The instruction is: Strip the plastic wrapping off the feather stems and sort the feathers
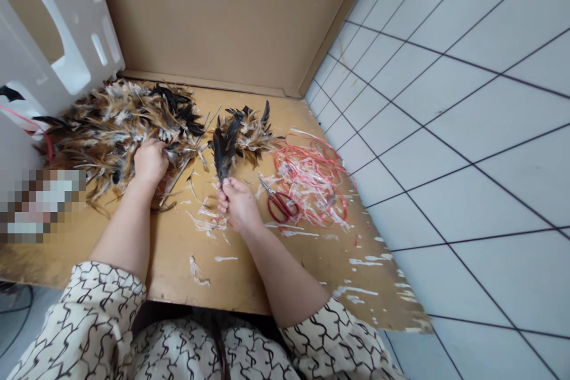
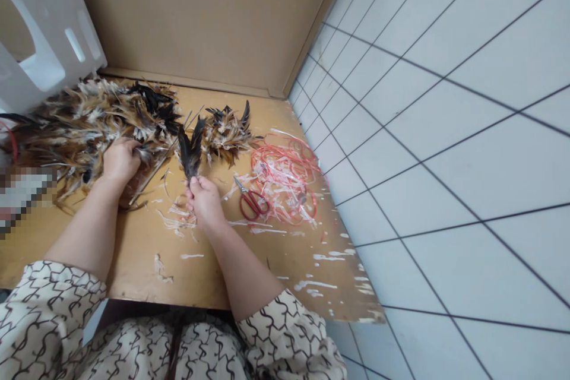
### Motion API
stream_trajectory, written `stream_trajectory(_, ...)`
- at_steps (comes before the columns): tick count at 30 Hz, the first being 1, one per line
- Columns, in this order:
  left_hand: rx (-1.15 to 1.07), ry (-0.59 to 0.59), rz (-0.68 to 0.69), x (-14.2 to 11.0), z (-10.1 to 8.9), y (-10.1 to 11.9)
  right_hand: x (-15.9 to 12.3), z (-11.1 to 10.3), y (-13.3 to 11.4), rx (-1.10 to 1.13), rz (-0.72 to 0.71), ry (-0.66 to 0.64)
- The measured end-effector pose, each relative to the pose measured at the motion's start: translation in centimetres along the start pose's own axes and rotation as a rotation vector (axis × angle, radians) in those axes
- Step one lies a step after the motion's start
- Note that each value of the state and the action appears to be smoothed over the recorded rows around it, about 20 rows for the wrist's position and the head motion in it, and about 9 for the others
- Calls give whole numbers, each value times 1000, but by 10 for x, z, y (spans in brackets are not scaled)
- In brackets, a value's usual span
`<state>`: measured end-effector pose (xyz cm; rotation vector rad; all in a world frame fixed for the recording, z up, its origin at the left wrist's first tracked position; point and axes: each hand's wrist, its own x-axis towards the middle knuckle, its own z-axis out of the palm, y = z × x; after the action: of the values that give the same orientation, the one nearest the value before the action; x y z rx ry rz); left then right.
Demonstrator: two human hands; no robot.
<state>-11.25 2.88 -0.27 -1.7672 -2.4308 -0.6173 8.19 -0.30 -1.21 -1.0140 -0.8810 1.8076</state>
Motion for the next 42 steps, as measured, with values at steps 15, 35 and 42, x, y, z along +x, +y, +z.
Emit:
stream_trajectory(15, -940, 201, -463, 4, -20, 2, 1, 0, 1, -3, -1, 9)
stream_trajectory(35, 41, -113, 186, -16, -20, 15, 0, -1, -2, 52, 70, -25)
stream_trajectory(42, 204, -263, 322, -13, -8, 11, 0, -2, -6, 133, 152, -85)
